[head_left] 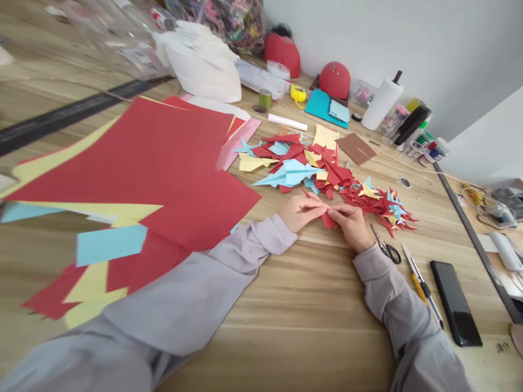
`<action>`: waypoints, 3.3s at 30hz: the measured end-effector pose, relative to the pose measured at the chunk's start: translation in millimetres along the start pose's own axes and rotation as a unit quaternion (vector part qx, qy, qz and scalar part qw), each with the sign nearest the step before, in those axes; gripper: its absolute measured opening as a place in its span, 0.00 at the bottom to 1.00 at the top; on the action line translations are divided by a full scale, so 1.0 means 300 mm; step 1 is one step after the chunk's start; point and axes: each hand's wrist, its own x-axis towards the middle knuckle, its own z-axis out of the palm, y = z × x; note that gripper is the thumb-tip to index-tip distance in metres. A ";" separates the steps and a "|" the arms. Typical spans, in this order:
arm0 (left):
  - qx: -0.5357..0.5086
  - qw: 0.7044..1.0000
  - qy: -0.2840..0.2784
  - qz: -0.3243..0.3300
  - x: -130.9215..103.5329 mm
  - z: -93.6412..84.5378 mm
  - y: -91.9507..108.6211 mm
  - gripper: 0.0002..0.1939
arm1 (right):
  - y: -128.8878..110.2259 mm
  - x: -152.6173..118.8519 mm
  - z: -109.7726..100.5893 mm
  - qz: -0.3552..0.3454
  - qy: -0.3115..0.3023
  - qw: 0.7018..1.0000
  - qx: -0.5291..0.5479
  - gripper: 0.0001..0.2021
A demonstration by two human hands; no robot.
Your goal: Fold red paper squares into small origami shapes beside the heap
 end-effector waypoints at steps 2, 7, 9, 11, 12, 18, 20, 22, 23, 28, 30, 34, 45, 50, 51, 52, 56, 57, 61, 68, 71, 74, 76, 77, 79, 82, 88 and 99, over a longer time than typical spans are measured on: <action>-0.008 1.000 -0.004 -0.019 0.001 0.000 0.003 0.11 | 0.005 0.002 -0.002 0.014 0.007 1.000 0.011 0.12; -0.030 0.994 0.025 -0.100 0.001 0.006 0.000 0.11 | 0.007 0.006 0.003 0.043 0.059 0.995 0.073 0.12; -0.025 0.991 0.058 -0.122 0.003 0.009 -0.003 0.09 | 0.004 0.005 0.005 0.044 0.052 0.994 0.083 0.12; -0.022 0.986 0.086 -0.139 0.005 0.010 -0.008 0.09 | 0.001 0.002 0.006 0.033 0.030 0.996 0.081 0.14; -0.025 0.984 0.095 -0.145 0.006 0.011 -0.011 0.09 | 0.001 0.001 0.006 0.025 0.016 0.997 0.076 0.16; -0.063 0.981 0.093 -0.160 0.009 0.014 -0.021 0.12 | 0.009 0.001 0.009 -0.001 0.008 0.998 0.063 0.18; -0.067 0.979 0.100 -0.163 0.011 0.013 -0.014 0.12 | 0.007 0.003 0.012 0.004 0.021 0.997 0.069 0.18; -0.064 0.977 0.111 -0.169 0.013 0.011 -0.005 0.13 | 0.002 0.002 0.015 0.011 0.023 0.998 0.065 0.18; -0.063 0.976 0.116 -0.173 0.014 0.010 -0.002 0.14 | -0.001 0.002 0.017 0.013 0.016 0.998 0.058 0.18; -0.057 0.975 0.116 -0.183 0.016 0.009 0.003 0.15 | 0.000 -0.002 0.018 0.003 -0.010 0.999 0.033 0.19; -0.048 0.976 0.113 -0.180 0.014 0.008 0.001 0.15 | 0.003 -0.002 0.018 -0.007 -0.009 0.999 0.031 0.19; -0.047 0.977 0.102 -0.183 0.011 0.005 -0.009 0.16 | -0.004 -0.003 0.019 -0.019 -0.005 1.000 0.016 0.20; -0.034 0.971 0.147 -0.185 0.025 -0.009 -0.027 0.16 | 0.004 -0.014 0.020 -0.080 -0.027 0.996 -0.033 0.10; -0.036 0.972 0.137 -0.189 0.024 -0.008 -0.029 0.18 | 0.015 -0.011 0.025 -0.081 -0.002 0.994 -0.076 0.07; -0.039 0.971 0.136 -0.194 0.025 -0.007 -0.027 0.18 | 0.014 -0.010 0.027 -0.078 0.003 0.994 -0.082 0.07; -0.042 0.970 0.135 -0.198 0.026 -0.007 -0.024 0.18 | 0.013 -0.010 0.028 -0.075 0.006 0.993 -0.087 0.07; -0.051 0.967 0.137 -0.208 0.028 -0.005 -0.012 0.17 | 0.004 -0.010 0.032 -0.072 0.014 0.993 -0.088 0.07; -0.052 0.967 0.136 -0.209 0.028 -0.004 -0.010 0.17 | 0.000 -0.010 0.032 -0.068 0.016 0.994 -0.086 0.07; -0.050 0.968 0.131 -0.208 0.026 -0.003 -0.012 0.17 | -0.015 -0.010 0.037 -0.033 0.025 0.997 -0.065 0.10; -0.052 0.968 0.129 -0.208 0.026 0.000 -0.020 0.17 | -0.017 -0.007 0.045 0.009 0.045 0.999 -0.025 0.13; -0.049 0.968 0.131 -0.210 0.027 0.003 -0.023 0.17 | -0.021 -0.007 0.050 0.017 0.057 0.998 -0.033 0.14; -0.039 0.969 0.134 -0.204 0.027 0.003 -0.027 0.17 | -0.027 -0.006 0.055 0.024 0.070 0.997 -0.036 0.14; -0.035 0.970 0.136 -0.197 0.026 0.003 -0.030 0.17 | -0.027 -0.005 0.057 0.029 0.076 0.996 -0.029 0.14; -0.035 0.970 0.137 -0.195 0.026 0.003 -0.031 0.17 | -0.026 -0.005 0.057 0.031 0.079 0.996 -0.025 0.14; -0.038 0.970 0.138 -0.196 0.025 0.004 -0.030 0.17 | -0.024 -0.004 0.057 0.034 0.082 0.996 -0.019 0.14; -0.039 0.969 0.139 -0.200 0.025 0.005 -0.026 0.17 | -0.023 -0.002 0.057 0.035 0.084 0.996 -0.017 0.14; -0.023 0.970 0.151 -0.190 0.025 0.006 -0.021 0.17 | -0.021 -0.001 0.052 0.029 0.069 0.997 -0.003 0.13; -0.023 0.970 0.157 -0.187 0.026 0.003 -0.023 0.18 | -0.015 0.002 0.044 0.039 0.058 0.997 0.040 0.12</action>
